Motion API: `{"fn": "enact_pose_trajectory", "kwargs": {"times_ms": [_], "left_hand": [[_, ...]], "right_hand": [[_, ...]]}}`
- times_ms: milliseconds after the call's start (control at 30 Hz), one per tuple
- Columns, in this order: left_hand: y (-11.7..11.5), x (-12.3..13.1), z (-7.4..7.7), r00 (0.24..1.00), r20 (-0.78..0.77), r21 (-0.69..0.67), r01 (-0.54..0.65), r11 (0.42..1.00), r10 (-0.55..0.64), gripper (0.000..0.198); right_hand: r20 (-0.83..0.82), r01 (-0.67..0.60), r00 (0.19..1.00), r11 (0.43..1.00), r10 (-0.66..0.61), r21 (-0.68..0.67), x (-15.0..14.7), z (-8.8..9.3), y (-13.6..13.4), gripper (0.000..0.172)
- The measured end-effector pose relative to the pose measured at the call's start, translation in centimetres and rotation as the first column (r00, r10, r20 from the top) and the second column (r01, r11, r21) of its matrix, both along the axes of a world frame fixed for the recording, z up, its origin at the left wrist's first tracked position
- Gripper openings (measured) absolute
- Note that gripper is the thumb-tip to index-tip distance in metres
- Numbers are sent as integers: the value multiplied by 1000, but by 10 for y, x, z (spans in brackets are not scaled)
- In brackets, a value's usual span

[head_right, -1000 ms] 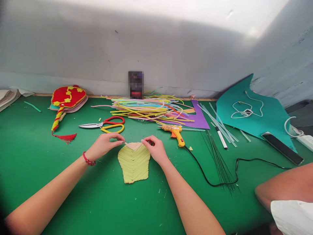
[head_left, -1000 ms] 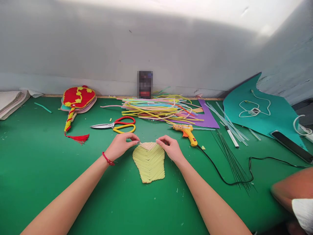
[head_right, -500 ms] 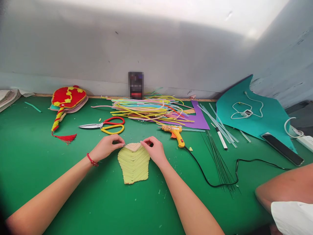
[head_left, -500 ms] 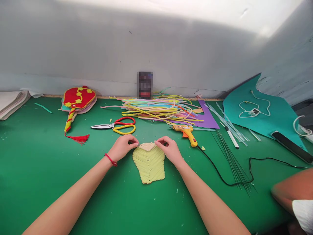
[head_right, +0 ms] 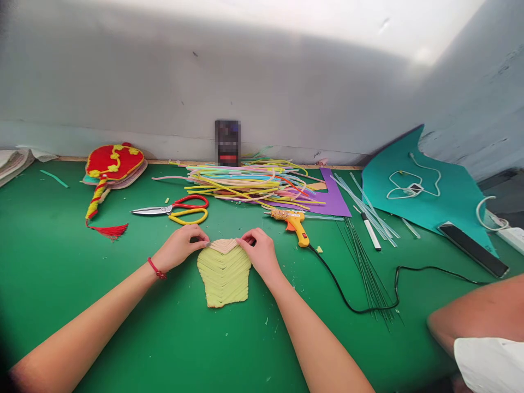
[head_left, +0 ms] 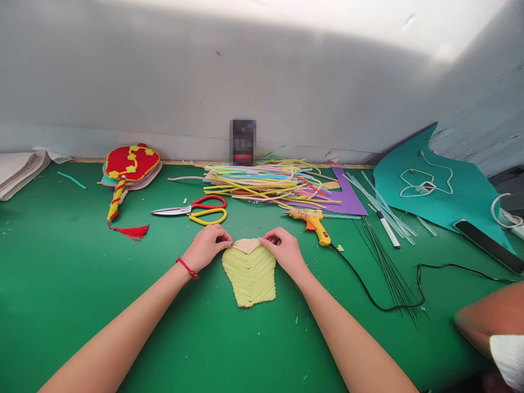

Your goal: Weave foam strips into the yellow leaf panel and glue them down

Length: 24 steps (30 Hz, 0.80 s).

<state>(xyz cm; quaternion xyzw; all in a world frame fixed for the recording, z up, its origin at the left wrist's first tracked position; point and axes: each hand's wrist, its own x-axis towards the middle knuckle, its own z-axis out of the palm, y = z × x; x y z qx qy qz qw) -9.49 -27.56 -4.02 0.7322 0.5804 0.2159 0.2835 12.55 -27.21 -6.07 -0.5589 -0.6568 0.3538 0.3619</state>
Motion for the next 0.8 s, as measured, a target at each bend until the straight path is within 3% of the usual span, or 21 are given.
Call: {"fn": "enact_pose_trajectory", "kwargs": {"times_ms": [333, 800], "left_hand": [[0, 2, -7, 999, 36, 54, -26, 998, 24, 12], [-4, 5, -2, 998, -52, 73, -18, 997, 22, 16]], "right_hand": [[12, 5, 1000, 999, -6, 44, 1, -5, 0, 29], [54, 21, 998, 998, -23, 52, 2, -2, -2, 13]]}}
